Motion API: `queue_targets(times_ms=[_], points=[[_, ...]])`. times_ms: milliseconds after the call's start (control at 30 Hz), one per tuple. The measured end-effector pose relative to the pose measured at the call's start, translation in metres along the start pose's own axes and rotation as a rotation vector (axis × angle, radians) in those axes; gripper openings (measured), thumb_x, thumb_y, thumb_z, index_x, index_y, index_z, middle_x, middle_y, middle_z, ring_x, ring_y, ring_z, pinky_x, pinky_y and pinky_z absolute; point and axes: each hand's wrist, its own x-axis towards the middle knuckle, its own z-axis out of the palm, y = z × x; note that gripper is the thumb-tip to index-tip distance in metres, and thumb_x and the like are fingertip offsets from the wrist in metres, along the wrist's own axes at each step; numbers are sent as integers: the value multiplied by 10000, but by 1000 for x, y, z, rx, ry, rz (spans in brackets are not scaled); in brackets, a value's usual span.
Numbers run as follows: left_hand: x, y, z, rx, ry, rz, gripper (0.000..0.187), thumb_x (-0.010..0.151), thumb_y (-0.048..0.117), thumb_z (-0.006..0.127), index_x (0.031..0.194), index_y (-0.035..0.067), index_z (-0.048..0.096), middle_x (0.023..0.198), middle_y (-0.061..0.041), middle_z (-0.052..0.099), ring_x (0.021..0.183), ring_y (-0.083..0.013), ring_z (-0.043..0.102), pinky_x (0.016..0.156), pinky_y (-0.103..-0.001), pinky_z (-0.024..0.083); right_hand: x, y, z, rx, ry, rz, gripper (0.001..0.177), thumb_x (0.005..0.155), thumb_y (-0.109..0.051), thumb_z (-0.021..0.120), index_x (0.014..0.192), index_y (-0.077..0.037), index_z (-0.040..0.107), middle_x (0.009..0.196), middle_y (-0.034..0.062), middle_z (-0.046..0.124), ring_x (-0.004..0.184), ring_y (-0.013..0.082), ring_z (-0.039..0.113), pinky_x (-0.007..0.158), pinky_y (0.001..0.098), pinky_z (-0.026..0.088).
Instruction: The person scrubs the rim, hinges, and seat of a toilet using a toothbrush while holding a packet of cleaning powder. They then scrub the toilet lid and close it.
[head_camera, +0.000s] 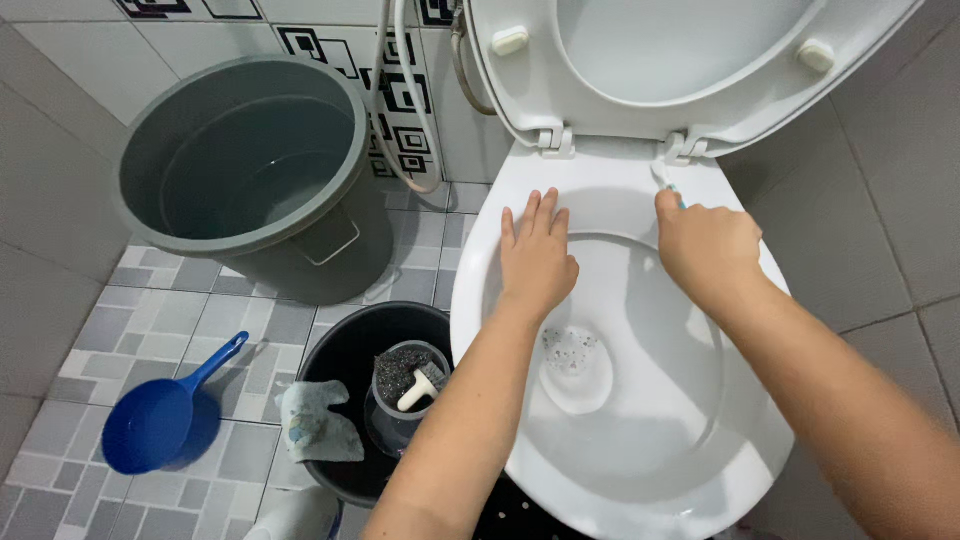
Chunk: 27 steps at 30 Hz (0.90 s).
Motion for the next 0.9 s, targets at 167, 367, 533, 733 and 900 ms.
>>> queue_targets(times_ms=[167, 367, 533, 733, 900], points=[[2, 3, -3, -25, -32, -20, 650, 755, 153, 720, 1375, 39, 563, 1615, -96, 334, 1530, -257, 218, 1242, -574, 108, 2, 0, -22, 280, -53, 139, 418, 919, -71, 499, 1334, -23, 471, 861, 274, 738, 746, 455, 726, 652, 601, 546], [2, 3, -1, -10, -29, -22, 643, 771, 159, 724, 1386, 50, 570, 1628, -92, 319, 1535, -258, 218, 1237, -570, 109, 14, -14, -6, 492, -20, 228, 353, 935, -76, 468, 1281, -10, 432, 944, 352, 706, 870, 526, 695, 774, 610, 536], [0, 2, -1, -17, -27, -9, 630, 779, 183, 725, 1376, 45, 577, 1622, -104, 320, 1533, -265, 221, 1238, -576, 109, 12, -19, 6, 572, -87, 273, 365, 943, -72, 451, 1302, -20, 407, 979, 364, 702, 917, 517, 705, 808, 605, 546], [0, 3, -2, -13, -19, -15, 631, 763, 160, 713, 1373, 54, 591, 1628, -98, 325, 1538, -259, 226, 1245, -571, 105, 9, -22, 16, 607, -10, 231, 457, 961, -137, 471, 1387, -10, 364, 958, 349, 700, 911, 530, 683, 816, 609, 520], [1, 4, -1, -43, -26, -22, 638, 757, 158, 713, 1372, 48, 581, 1618, -102, 318, 1528, -266, 217, 1228, -581, 94, -26, -2, -1, 449, -105, 148, 439, 1032, -181, 462, 1469, -165, 419, 1013, 208, 754, 891, 421, 739, 776, 533, 565]])
